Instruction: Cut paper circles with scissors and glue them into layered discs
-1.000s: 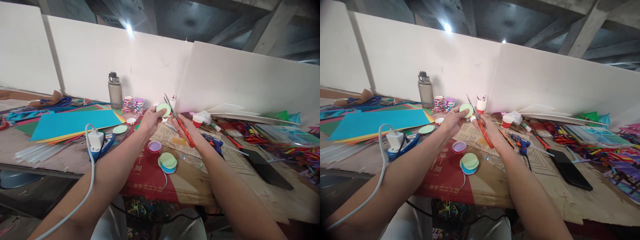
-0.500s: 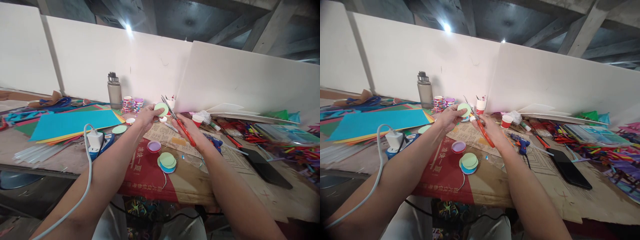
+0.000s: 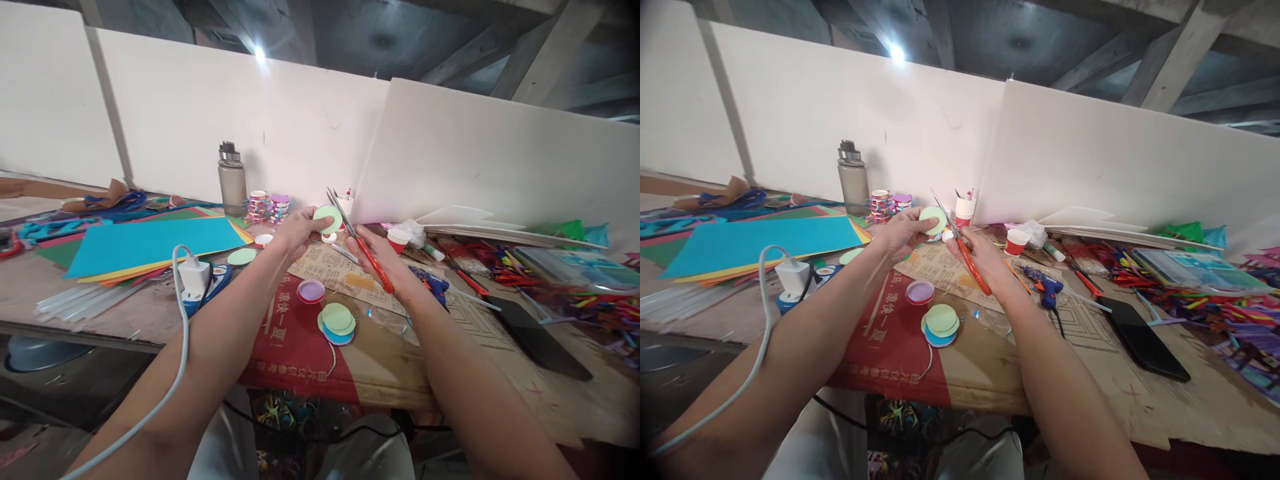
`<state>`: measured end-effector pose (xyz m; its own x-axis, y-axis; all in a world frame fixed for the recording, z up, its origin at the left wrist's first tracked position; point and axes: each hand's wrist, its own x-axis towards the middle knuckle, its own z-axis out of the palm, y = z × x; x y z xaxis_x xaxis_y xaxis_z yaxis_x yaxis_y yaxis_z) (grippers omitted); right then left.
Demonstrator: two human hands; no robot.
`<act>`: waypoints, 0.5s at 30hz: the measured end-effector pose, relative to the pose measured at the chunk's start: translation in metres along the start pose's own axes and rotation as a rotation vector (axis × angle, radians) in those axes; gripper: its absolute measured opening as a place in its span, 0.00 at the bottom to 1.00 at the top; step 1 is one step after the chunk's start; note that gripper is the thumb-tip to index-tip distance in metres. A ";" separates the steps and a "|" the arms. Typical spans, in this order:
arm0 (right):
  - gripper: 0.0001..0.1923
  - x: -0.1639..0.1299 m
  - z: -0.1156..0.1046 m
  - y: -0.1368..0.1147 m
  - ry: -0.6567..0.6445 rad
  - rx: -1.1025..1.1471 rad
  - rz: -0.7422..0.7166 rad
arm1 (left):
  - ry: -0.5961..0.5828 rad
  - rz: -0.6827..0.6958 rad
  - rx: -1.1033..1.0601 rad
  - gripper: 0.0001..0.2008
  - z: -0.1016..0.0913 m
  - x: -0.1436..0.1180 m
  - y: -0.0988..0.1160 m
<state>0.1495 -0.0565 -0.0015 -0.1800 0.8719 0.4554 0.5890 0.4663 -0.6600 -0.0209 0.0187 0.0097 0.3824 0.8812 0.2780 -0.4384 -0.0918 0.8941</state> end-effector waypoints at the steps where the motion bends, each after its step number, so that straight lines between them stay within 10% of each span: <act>1: 0.23 0.000 0.000 -0.001 -0.003 -0.012 -0.001 | -0.008 -0.003 0.000 0.13 -0.001 0.000 0.000; 15: 0.21 -0.001 -0.009 0.004 -0.056 -0.193 -0.114 | -0.104 -0.056 0.150 0.15 -0.018 0.005 0.006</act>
<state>0.1592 -0.0570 0.0005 -0.2944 0.8245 0.4832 0.7010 0.5299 -0.4772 -0.0365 0.0312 0.0101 0.4885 0.8346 0.2545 -0.2909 -0.1193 0.9493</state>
